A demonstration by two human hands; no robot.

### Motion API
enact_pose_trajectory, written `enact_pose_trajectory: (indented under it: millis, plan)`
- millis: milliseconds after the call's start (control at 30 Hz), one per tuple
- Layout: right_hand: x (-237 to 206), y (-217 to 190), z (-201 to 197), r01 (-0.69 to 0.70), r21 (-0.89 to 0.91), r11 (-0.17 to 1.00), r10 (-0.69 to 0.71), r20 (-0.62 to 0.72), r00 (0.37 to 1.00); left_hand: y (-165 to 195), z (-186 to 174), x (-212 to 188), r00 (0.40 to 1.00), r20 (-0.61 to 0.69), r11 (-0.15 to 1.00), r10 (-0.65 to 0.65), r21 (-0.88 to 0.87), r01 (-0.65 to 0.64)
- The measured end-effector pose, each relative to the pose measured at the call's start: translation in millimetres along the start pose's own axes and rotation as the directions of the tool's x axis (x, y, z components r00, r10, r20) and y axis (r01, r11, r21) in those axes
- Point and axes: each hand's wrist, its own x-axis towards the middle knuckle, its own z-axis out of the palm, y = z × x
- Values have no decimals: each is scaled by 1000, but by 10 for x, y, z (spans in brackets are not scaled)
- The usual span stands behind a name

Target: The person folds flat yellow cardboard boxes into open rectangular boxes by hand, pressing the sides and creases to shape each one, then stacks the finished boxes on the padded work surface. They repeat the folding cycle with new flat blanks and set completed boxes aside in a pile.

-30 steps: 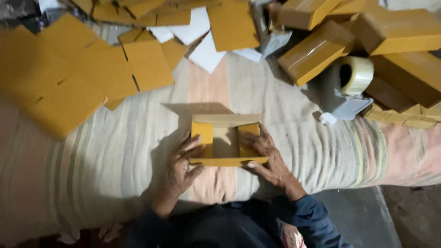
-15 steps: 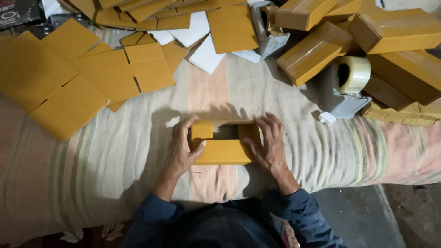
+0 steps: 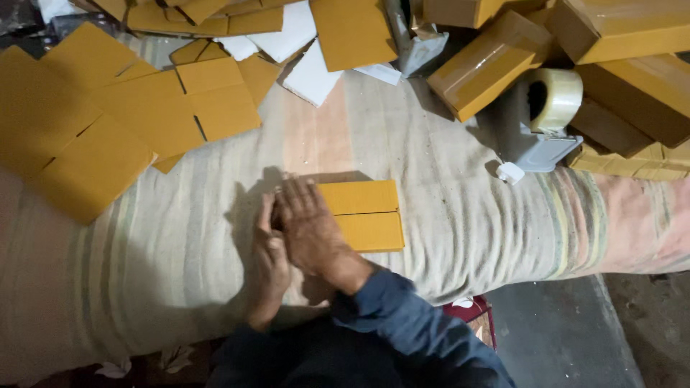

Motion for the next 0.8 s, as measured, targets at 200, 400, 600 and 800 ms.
enact_pose_trajectory:
  millis: [200, 400, 600, 800]
  plan:
    - [-290, 320, -122, -88, 206, 974, 101, -49, 994, -94, 84, 13, 971, -18, 970, -238, -51, 237]
    - [-1011, 915, -187, -521, 325, 789, 552, -5, 834, -93, 276, 188, 931, 169, 922, -325, -162, 351]
    - [-1098, 857, -55, -341, 569, 748, 577, -306, 757, -166, 349, 540, 958, 226, 873, -179, -413, 260]
    - [-554, 1198, 56, -414, 338, 845, 488, -172, 856, -245, 308, 741, 910, 154, 897, -385, -169, 408]
